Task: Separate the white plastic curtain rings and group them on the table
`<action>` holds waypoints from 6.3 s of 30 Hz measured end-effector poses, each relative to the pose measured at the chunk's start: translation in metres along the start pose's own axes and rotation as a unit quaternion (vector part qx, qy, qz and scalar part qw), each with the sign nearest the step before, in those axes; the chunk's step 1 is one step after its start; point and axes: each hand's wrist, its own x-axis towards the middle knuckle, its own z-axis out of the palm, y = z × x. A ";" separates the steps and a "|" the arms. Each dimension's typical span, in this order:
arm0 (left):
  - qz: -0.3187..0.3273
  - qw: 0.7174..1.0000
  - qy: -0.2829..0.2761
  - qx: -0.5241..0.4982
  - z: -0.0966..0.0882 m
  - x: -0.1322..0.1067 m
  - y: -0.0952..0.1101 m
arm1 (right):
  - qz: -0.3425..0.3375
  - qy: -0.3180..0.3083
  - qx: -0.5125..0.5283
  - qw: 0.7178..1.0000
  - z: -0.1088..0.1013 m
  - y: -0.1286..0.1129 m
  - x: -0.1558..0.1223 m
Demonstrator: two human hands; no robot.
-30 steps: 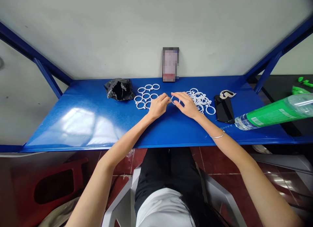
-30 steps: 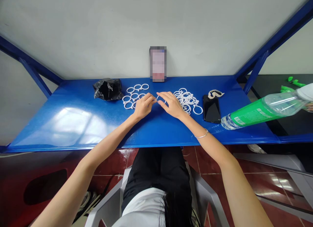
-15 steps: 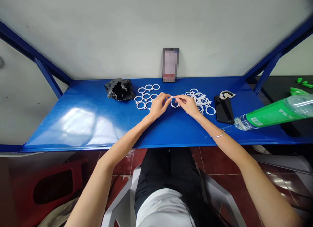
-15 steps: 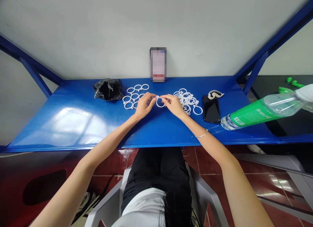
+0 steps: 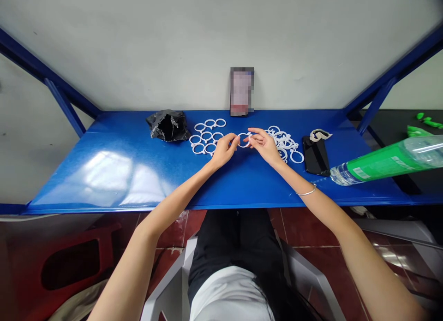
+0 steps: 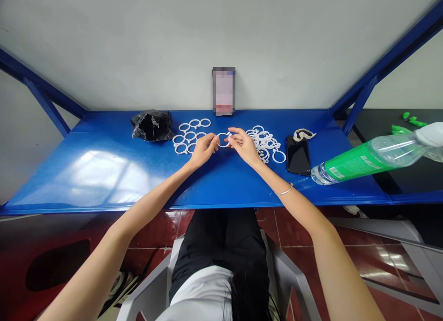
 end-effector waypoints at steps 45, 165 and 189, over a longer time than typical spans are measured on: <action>0.048 0.988 -0.042 0.144 -0.004 -0.006 0.004 | -0.152 0.037 -0.140 0.978 0.005 -0.014 -0.007; 0.103 0.990 -0.029 0.089 0.009 -0.009 -0.006 | -0.187 0.046 -0.149 0.970 0.009 -0.016 -0.011; 0.094 0.986 -0.052 0.129 0.005 -0.008 -0.005 | -0.189 0.042 -0.160 0.968 0.011 -0.019 -0.011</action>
